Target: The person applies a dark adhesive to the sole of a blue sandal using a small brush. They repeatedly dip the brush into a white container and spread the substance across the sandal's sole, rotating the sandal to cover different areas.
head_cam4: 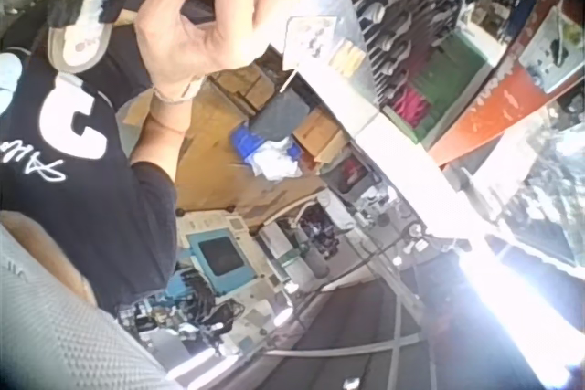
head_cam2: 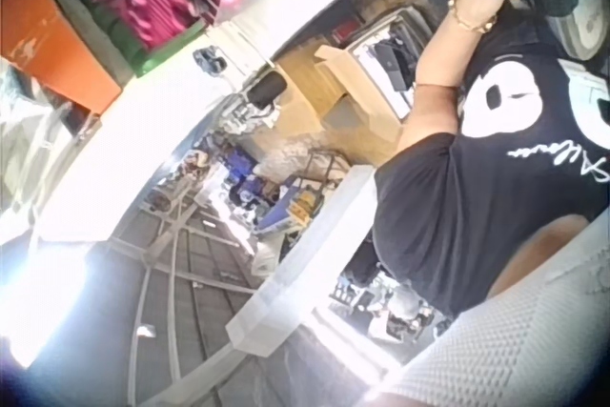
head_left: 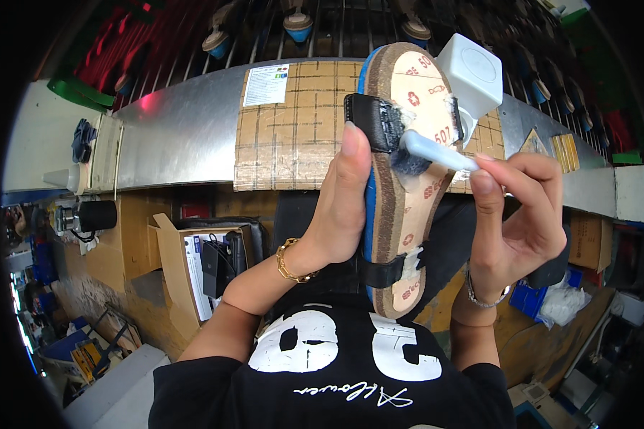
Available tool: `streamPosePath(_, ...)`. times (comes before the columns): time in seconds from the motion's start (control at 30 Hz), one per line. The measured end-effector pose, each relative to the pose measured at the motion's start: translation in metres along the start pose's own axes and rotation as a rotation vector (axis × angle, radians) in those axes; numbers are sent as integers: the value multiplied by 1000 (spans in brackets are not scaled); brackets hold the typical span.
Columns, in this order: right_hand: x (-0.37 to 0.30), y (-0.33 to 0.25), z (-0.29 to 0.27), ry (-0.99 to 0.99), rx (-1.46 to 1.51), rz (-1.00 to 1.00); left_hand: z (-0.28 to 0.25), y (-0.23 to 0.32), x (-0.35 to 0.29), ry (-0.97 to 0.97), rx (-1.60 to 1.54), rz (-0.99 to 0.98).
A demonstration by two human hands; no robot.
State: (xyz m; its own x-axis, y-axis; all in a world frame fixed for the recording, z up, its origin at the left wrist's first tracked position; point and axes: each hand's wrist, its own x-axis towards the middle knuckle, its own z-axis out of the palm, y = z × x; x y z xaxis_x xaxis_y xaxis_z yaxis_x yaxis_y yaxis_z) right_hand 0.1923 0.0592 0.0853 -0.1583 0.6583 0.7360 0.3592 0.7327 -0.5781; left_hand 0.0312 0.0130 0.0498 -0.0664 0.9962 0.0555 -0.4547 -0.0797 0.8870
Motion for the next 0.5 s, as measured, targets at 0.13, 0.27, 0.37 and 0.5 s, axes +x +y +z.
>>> streamPosePath(0.13, -1, -11, -3, 42, -132, -30, -3, 2, 1, -47, 164, 34)
streamPosePath(0.27, 4, -1, -6, 53, -54, -72, 2, 8, 1, -47, 172, 21)
streamPosePath(0.37, 15, 15, -1, 33, 56, -116, 5, 10, -1, -41, 155, 6)
streamPosePath(0.5, 28, 27, -11, -82, 127, -158, 6, 12, 1, -92, 141, -16)
